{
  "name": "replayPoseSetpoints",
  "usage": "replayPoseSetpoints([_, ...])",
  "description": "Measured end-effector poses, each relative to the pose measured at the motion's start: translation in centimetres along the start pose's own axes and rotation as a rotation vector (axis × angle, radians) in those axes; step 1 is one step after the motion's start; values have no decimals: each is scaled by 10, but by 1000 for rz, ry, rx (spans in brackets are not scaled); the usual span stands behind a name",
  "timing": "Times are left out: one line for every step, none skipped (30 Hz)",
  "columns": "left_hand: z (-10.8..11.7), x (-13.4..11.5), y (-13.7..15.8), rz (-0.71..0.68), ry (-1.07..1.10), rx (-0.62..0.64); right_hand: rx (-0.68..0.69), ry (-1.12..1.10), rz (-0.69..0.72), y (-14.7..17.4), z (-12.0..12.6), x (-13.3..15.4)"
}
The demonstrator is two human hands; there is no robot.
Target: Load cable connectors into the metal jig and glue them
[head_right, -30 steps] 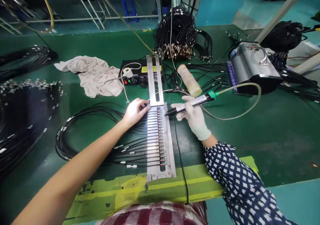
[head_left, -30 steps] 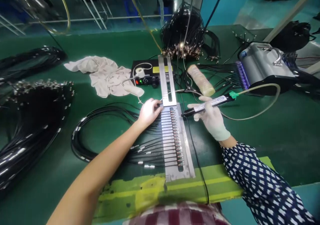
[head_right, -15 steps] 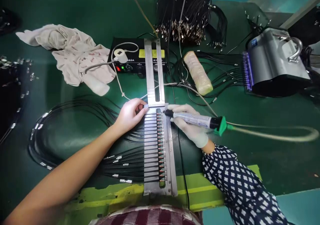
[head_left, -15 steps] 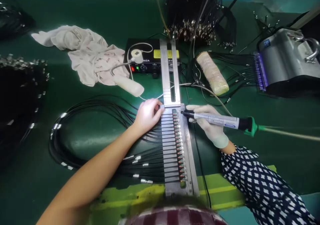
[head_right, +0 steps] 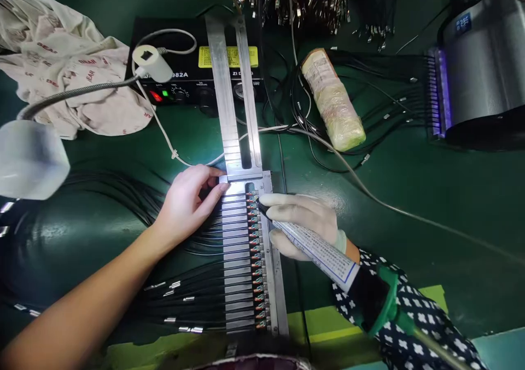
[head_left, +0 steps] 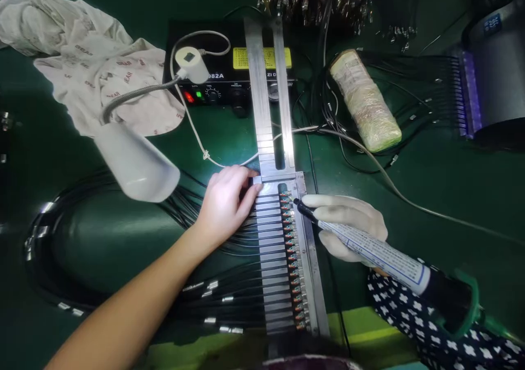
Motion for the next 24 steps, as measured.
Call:
replayPoseSetpoints([0,0,0,1,0,1,7,11,0,-1,-1,1])
replayPoseSetpoints([0,0,0,2,1,4,3,18,1,-1,-1,1])
replayPoseSetpoints([0,0,0,3,2,6,-6,20,0,-1,0,1])
replayPoseSetpoints([0,0,0,5,2,8,-18,16,-1,-2,0,1])
replayPoseSetpoints([0,0,0,6,1,10,-27,6,-2,-2,1,1])
replayPoseSetpoints([0,0,0,8,0,11,-34,-6,-1,-2,1,1])
replayPoseSetpoints([1,0,0,8,0,9,-39,-14,1,-2,1,1])
replayPoseSetpoints([1,0,0,8,-1,8,-41,-17,1,-2,1,1])
replayPoseSetpoints([1,0,0,7,-2,5,-43,-16,2,-2,1,0])
replayPoseSetpoints([1,-1,0,5,-4,3,-45,-11,2,-2,1,0])
replayPoseSetpoints([1,-1,0,3,-4,1,-49,-7,2,-2,1,0])
replayPoseSetpoints([1,-1,0,2,-5,0,-53,-6,1,-2,1,0])
replayPoseSetpoints([1,-1,1,1,-5,1,-55,-9,-2,-2,1,0])
replayPoseSetpoints([1,-1,1,0,-6,2,-53,-12,-9,-2,1,-1])
replayPoseSetpoints([1,-1,1,-1,-6,3,-51,-15,-16,-2,1,-1])
replayPoseSetpoints([1,-2,1,-2,-6,4,-49,-19,-23,-2,1,-2])
replayPoseSetpoints([1,-2,1,-1,-7,5,-45,-23,-31,-2,1,-3])
replayPoseSetpoints([1,-2,1,-1,-7,6,-41,-26,-37,-2,1,-3])
replayPoseSetpoints([1,-2,1,1,-6,8,-38,-28,-39,-2,1,-3])
replayPoseSetpoints([2,-2,1,5,-4,9,-35,-29,-36,-2,1,-3])
replayPoseSetpoints([2,-1,1,8,-2,10,-33,-29,-31,-2,1,-3])
replayPoseSetpoints([2,-1,1,11,-1,11,-28,-27,-28,-2,1,-3])
replayPoseSetpoints([2,-1,1,14,0,12,-23,-26,-25,-2,1,-3])
replayPoseSetpoints([2,-1,1,17,0,14,-20,-26,-22,-2,1,-3])
Point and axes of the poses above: each hand's wrist, its own y-axis away from the middle knuckle, its own z-axis out of the back of the hand, x = y × z, the point moved 9 cm from there along -y, towards the middle knuckle, and after that the axes turned 11 degrees about x, right-handed, at the moved point
